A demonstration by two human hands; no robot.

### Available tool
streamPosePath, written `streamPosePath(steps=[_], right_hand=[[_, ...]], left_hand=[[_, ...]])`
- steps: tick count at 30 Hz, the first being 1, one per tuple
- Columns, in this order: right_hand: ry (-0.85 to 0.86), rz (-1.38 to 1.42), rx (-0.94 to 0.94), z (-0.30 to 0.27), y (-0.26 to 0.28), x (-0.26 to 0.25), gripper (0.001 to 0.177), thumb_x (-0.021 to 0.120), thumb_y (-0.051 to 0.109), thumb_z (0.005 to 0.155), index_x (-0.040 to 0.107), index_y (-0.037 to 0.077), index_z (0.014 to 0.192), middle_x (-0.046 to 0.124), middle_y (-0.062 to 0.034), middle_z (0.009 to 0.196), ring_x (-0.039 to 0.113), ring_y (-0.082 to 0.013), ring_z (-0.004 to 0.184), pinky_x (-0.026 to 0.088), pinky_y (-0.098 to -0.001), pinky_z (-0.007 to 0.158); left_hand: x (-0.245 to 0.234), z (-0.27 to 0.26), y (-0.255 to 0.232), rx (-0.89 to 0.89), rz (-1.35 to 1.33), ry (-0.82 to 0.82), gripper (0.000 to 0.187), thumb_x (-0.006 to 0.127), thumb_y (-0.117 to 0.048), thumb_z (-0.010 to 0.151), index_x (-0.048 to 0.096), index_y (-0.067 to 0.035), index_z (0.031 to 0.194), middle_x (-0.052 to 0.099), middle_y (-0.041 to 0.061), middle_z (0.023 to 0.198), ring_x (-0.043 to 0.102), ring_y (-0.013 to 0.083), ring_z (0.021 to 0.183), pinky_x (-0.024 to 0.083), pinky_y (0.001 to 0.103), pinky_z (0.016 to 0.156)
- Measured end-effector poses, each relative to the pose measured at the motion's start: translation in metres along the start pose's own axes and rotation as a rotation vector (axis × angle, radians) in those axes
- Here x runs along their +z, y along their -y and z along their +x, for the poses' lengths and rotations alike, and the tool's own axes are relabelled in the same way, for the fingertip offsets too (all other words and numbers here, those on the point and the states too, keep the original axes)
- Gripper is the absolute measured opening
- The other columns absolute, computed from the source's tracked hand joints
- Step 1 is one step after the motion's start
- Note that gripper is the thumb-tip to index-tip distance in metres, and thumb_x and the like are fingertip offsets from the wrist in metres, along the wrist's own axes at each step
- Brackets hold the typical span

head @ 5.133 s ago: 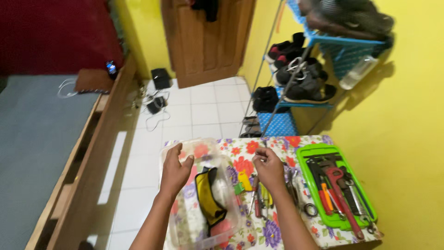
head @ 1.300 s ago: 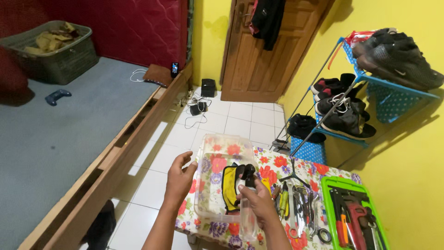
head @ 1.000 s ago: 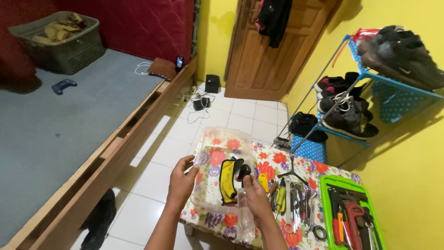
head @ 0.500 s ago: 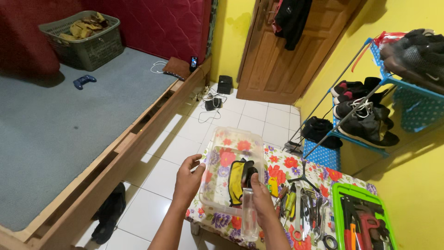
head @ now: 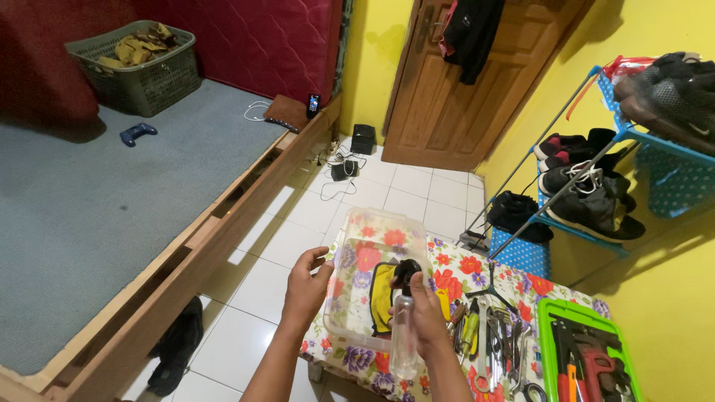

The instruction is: The person empties a clear plastic toolbox of hand tools onto a small table, sorting wrenches, pliers, screwdrivers and hex keys and arranging them on a green tray lid. They then place a spray bottle and a pouch into the container and begin returning items into a larger clear storage box.

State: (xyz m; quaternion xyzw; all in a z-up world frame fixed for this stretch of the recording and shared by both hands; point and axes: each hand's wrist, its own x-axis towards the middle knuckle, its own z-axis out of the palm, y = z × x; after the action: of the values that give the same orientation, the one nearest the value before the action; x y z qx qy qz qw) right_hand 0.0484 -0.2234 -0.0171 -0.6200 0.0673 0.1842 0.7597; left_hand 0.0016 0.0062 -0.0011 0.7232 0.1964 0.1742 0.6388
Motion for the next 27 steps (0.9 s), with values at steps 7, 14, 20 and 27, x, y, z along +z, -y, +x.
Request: streamPosePath(steps=[7, 14, 20, 27], right_hand=[[-0.013, -0.056, -0.264, 0.007, 0.005, 0.001, 0.055, 0.053, 0.059, 0.093, 0.066, 0.008, 0.106, 0.060, -0.0013, 0.076, 0.062, -0.0139, 0.060, 0.053, -0.0325, 0.050], [-0.139, -0.121, -0.265, 0.020, -0.005, -0.009, 0.059, 0.050, 0.060, 0.096, 0.065, 0.003, 0.105, 0.062, -0.0082, 0.081, 0.065, -0.0167, 0.061, 0.056, -0.0321, 0.052], [-0.239, -0.219, -0.281, 0.018, -0.007, -0.024, 0.059, 0.055, 0.061, 0.089, 0.064, 0.007, 0.111, 0.063, -0.0050, 0.091, 0.067, -0.0177, 0.063, 0.055, -0.0322, 0.052], [-0.322, -0.303, -0.111, 0.010, -0.012, -0.048, 0.070, 0.053, 0.067, 0.090, 0.070, 0.001, 0.103, 0.068, -0.0081, 0.087, 0.062, -0.0187, 0.064, 0.050, -0.0346, 0.057]], left_hand=[[-0.002, 0.002, -0.003, -0.021, 0.002, 0.003, 0.042, 0.065, -0.022, 0.090, 0.066, -0.006, 0.128, 0.071, 0.015, 0.124, 0.066, 0.0235, 0.122, 0.055, 0.037, 0.095], [-0.007, -0.001, -0.012, -0.034, 0.025, 0.008, 0.042, 0.064, -0.023, 0.090, 0.065, -0.007, 0.129, 0.070, 0.014, 0.127, 0.064, 0.0224, 0.124, 0.053, 0.036, 0.096], [-0.002, -0.003, -0.009, -0.027, 0.004, 0.015, 0.041, 0.064, -0.023, 0.090, 0.066, -0.006, 0.128, 0.071, 0.014, 0.124, 0.065, 0.0225, 0.122, 0.054, 0.036, 0.096], [0.012, -0.001, 0.002, 0.014, -0.022, 0.044, 0.040, 0.065, -0.022, 0.089, 0.067, -0.005, 0.125, 0.073, 0.014, 0.118, 0.068, 0.0219, 0.115, 0.055, 0.035, 0.092]])
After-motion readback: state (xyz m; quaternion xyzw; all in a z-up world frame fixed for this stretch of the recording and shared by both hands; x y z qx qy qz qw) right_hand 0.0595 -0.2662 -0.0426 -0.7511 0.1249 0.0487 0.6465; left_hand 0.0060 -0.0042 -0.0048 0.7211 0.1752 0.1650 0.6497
